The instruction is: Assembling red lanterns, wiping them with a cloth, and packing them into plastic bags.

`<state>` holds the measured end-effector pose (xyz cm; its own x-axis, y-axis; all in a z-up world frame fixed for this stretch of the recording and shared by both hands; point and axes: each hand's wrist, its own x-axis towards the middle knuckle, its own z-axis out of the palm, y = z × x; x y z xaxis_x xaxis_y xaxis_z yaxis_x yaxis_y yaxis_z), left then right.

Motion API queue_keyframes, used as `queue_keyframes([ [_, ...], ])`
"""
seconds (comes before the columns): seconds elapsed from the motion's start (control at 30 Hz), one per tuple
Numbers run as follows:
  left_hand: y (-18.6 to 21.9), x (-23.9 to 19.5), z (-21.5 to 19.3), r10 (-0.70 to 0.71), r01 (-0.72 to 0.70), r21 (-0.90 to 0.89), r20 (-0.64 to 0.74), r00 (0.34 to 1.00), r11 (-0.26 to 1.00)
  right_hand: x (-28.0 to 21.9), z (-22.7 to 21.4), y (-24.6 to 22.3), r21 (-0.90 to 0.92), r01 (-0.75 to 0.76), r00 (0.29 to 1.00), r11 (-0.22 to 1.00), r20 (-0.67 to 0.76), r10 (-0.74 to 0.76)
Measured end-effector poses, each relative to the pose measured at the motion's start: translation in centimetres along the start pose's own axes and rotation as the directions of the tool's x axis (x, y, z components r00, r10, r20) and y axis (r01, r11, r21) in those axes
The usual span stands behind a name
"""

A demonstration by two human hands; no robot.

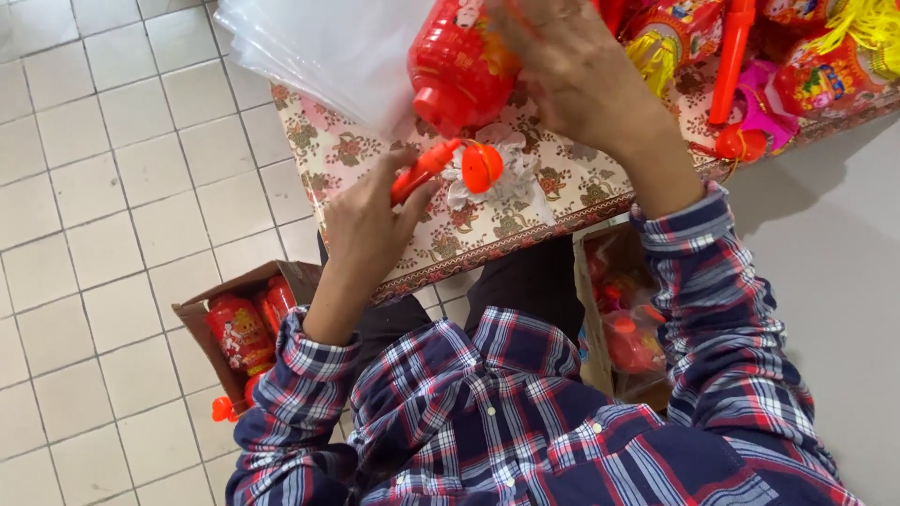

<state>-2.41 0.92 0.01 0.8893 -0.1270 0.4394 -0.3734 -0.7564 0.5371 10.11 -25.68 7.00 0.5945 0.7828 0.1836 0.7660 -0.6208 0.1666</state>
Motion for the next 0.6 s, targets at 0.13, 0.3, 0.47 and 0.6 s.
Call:
queue_keyframes([
  [0.13, -0.3, 0.0, 0.4, 0.117, -0.107, 0.118, -0.083, 0.99, 0.987, -0.8, -0.7, -1.6, 0.155, -0.025, 0.953, 0.988, -0.293, 0.07],
  [0.3, 0.0, -0.2, 0.2, 0.172, -0.152, 0.129, -0.172, 0.97, 0.98, -1.7, -1.8, -5.8, 0.284, 0.102, 0.918, 0.953, -0.397, 0.02],
  [0.47, 0.5, -0.1, -0.4, 0.285, -0.275, 0.072, -0.251, 0.925, 0.959, -1.5, -0.8, -7.1, 0.015, 0.129, 0.924, 0.992, -0.364, -0.115],
  [0.6, 0.4, -0.2, -0.2, 0.323, -0.333, 0.009, -0.259, 0.91, 0.943, -1.6, -0.3, -7.1, 0.086, 0.149, 0.935, 0.985, -0.338, -0.112],
])
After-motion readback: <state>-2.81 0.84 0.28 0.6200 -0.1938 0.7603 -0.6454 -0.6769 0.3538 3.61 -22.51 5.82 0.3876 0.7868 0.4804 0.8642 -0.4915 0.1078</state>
